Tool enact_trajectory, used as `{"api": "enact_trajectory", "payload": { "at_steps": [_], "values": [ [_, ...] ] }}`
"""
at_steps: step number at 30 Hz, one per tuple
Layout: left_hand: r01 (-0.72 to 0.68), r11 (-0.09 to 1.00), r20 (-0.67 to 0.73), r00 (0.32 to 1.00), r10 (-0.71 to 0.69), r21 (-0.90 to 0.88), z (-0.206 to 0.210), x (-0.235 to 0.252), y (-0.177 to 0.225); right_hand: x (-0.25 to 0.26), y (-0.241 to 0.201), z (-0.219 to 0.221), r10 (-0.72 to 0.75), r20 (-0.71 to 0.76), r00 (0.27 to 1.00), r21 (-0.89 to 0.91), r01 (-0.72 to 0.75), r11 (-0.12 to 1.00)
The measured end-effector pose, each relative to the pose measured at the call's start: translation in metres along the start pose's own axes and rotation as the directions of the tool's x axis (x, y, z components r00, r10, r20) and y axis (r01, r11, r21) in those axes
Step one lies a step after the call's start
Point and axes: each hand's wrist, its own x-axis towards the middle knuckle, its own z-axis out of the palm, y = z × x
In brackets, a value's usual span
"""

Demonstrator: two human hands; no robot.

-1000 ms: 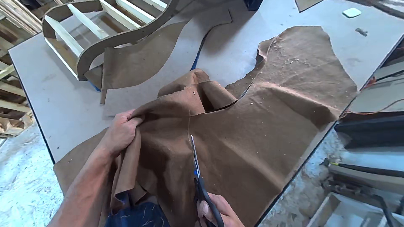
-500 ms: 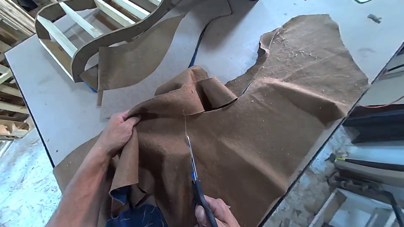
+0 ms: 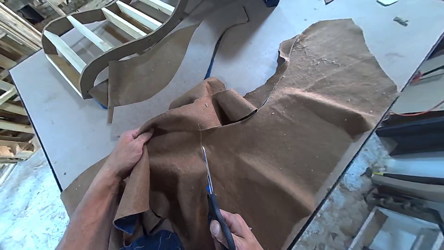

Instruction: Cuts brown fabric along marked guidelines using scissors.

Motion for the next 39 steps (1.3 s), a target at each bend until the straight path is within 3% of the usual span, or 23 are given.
{"api": "enact_trajectory", "payload": {
  "at_steps": [5, 26, 39],
  "values": [
    [0.06, 0.997, 0.005, 0.998, -0.06, -0.046, -0.001, 0.001, 0.002, -0.004, 0.001, 0.001, -0.049, -0.012, 0.999, -0.018, 0.049, 0.999],
    [0.094, 0.995, 0.053, 0.994, -0.092, -0.042, -0.003, 0.001, 0.005, 0.017, -0.002, 0.002, -0.11, 0.007, 0.994, 0.125, 0.108, 0.986],
    [0.16, 0.98, 0.104, 0.983, -0.148, -0.12, -0.004, 0.005, 0.001, 0.021, -0.009, 0.002, -0.12, -0.019, 0.993, 0.069, 0.121, 0.99]
  ]
}}
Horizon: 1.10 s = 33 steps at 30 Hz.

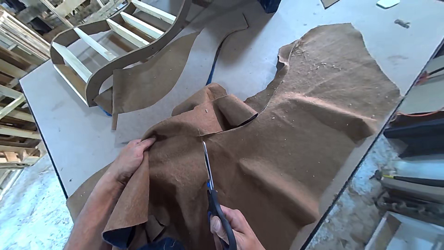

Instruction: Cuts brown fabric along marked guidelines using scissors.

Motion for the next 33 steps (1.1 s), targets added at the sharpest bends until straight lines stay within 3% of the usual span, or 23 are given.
{"api": "enact_trajectory", "payload": {
  "at_steps": [5, 33],
  "values": [
    [-0.048, 0.999, 0.052, 0.997, 0.049, -0.011, -0.003, 0.002, -0.004, 0.005, -0.004, -0.001, 0.009, -0.015, 1.0, -0.028, -0.009, 1.0],
    [-0.016, 0.999, 0.09, 0.996, 0.012, 0.044, -0.006, -0.002, -0.001, 0.01, -0.015, -0.008, 0.003, -0.03, 1.0, 0.016, -0.003, 1.0]
  ]
}}
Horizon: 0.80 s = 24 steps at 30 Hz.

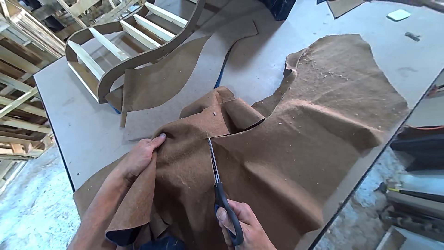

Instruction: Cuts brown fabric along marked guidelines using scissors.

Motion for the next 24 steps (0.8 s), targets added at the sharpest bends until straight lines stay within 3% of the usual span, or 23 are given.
{"api": "enact_trajectory", "payload": {
  "at_steps": [5, 11, 17, 24],
  "values": [
    [-0.011, 1.0, 0.016, 1.0, 0.01, 0.015, 0.0, -0.004, 0.005, -0.008, 0.003, -0.004, 0.01, 0.053, 0.999, 0.086, -0.014, 0.996],
    [-0.036, 0.998, 0.014, 0.999, 0.035, 0.059, 0.002, -0.018, 0.011, 0.004, -0.005, -0.011, -0.019, 0.043, 0.999, 0.035, 0.017, 0.999],
    [-0.086, 0.994, -0.075, 0.993, 0.091, 0.074, -0.004, -0.034, 0.038, -0.032, 0.0, -0.026, 0.142, 0.117, 0.983, -0.042, -0.137, 0.99],
    [-0.119, 0.984, -0.082, 0.988, 0.13, 0.13, -0.003, -0.045, 0.061, -0.04, -0.014, -0.037, 0.111, 0.218, 0.97, -0.018, -0.109, 0.994]
  ]
}}
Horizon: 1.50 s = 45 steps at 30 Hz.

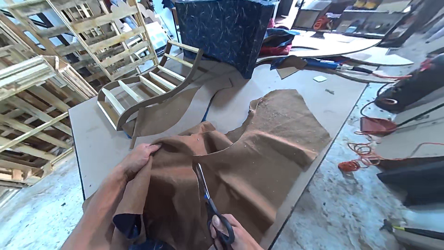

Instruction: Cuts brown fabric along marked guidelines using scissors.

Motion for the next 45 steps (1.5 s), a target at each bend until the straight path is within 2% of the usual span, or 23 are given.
{"api": "enact_trajectory", "payload": {
  "at_steps": [7, 13, 17, 21, 23, 24, 25, 26, 28, 30, 31, 33, 34, 35, 36, 38, 39, 40, 41, 42, 43, 44, 45],
  "values": [
    [0.071, 0.996, -0.069, 0.995, -0.074, -0.045, 0.013, -0.019, 0.003, 0.022, -0.009, -0.019, -0.042, 0.133, 0.99, 0.116, 0.027, 0.993],
    [0.133, 0.987, -0.042, 0.99, -0.138, -0.094, 0.014, -0.025, 0.015, 0.028, -0.027, -0.029, -0.025, 0.188, 0.982, 0.12, 0.003, 0.993],
    [0.119, 0.989, -0.019, 0.992, -0.121, -0.091, 0.014, -0.029, 0.018, 0.035, -0.041, -0.023, -0.001, 0.138, 0.99, 0.156, -0.021, 0.988],
    [0.102, 0.992, 0.01, 0.995, -0.101, -0.068, 0.007, -0.029, 0.016, 0.043, -0.047, -0.011, -0.063, 0.062, 0.996, 0.188, 0.05, 0.981],
    [0.081, 0.996, -0.022, 0.996, -0.082, -0.03, 0.002, -0.03, 0.016, 0.039, -0.045, -0.009, -0.065, 0.05, 0.997, 0.147, 0.057, 0.988],
    [0.059, 0.998, -0.053, 0.997, -0.059, 0.004, -0.003, -0.029, 0.017, 0.034, -0.044, -0.012, -0.045, 0.044, 0.998, 0.064, 0.042, 0.997],
    [0.03, 0.999, -0.09, 0.996, -0.027, 0.037, -0.01, -0.029, 0.021, 0.025, -0.044, -0.018, 0.007, 0.027, 1.0, -0.11, -0.004, 0.994],
    [0.007, 0.998, -0.132, 0.991, 0.002, 0.063, -0.018, -0.03, 0.03, 0.015, -0.047, -0.023, 0.079, -0.029, 0.996, -0.352, -0.084, 0.932],
    [-0.053, 0.995, -0.242, 0.968, 0.072, 0.085, -0.033, -0.036, 0.058, -0.003, -0.059, -0.028, 0.162, -0.231, 0.959, -0.744, -0.282, 0.606],
    [-0.128, 0.987, -0.33, 0.932, 0.152, 0.095, -0.051, -0.038, 0.088, -0.008, -0.067, -0.031, 0.133, -0.35, 0.927, -0.87, -0.374, 0.321],
    [-0.174, 0.98, -0.368, 0.908, 0.199, 0.1, -0.057, -0.039, 0.105, -0.007, -0.073, -0.035, 0.122, -0.36, 0.925, -0.888, -0.38, 0.26],
    [-0.274, 0.953, -0.44, 0.845, 0.303, 0.13, -0.061, -0.045, 0.143, -0.002, -0.091, -0.045, 0.105, -0.306, 0.946, -0.918, -0.323, 0.23],
    [-0.312, 0.939, -0.464, 0.817, 0.343, 0.145, -0.062, -0.049, 0.161, -0.001, -0.099, -0.049, 0.045, -0.262, 0.964, -0.928, -0.264, 0.261],
    [-0.351, 0.924, -0.481, 0.79, 0.379, 0.152, -0.06, -0.052, 0.18, -0.002, -0.109, -0.054, -0.087, -0.222, 0.971, -0.924, -0.181, 0.337],
    [-0.383, 0.911, -0.498, 0.767, 0.405, 0.151, -0.056, -0.057, 0.2, -0.001, -0.12, -0.06, -0.284, -0.183, 0.941, -0.899, -0.043, 0.436],
    [-0.459, 0.883, -0.55, 0.714, 0.434, 0.1, -0.039, -0.062, 0.241, 0.011, -0.159, -0.085, -0.644, -0.08, 0.761, -0.715, 0.407, 0.569],
    [-0.521, 0.853, -0.568, 0.693, 0.444, 0.03, -0.028, -0.06, 0.26, 0.023, -0.189, -0.102, -0.743, -0.03, 0.669, -0.568, 0.6, 0.563],
    [-0.61, 0.792, -0.554, 0.672, 0.491, -0.037, -0.019, -0.052, 0.272, 0.035, -0.223, -0.117, -0.802, 0.025, 0.597, -0.448, 0.724, 0.525],
    [-0.71, 0.699, -0.428, 0.661, 0.617, -0.088, -0.019, -0.037, 0.276, 0.044, -0.26, -0.128, -0.829, 0.074, 0.554, -0.366, 0.789, 0.494],
    [-0.776, 0.623, -0.057, 0.63, 0.775, -0.105, -0.033, -0.016, 0.281, 0.045, -0.295, -0.132, -0.832, 0.104, 0.545, -0.3, 0.815, 0.496],
    [-0.783, 0.606, -0.018, 0.614, 0.789, -0.138, -0.007, -0.003, 0.302, 0.041, -0.325, -0.129, -0.807, 0.129, 0.576, -0.259, 0.805, 0.534],
    [-0.74, 0.653, -0.16, 0.673, 0.722, -0.164, 0.044, -0.004, 0.33, 0.041, -0.344, -0.127, -0.769, 0.188, 0.61, -0.211, 0.79, 0.575],
    [-0.687, 0.714, -0.301, 0.715, 0.631, -0.137, 0.095, -0.01, 0.358, 0.047, -0.354, -0.127, -0.747, 0.268, 0.608, -0.151, 0.792, 0.591]
  ]
}}
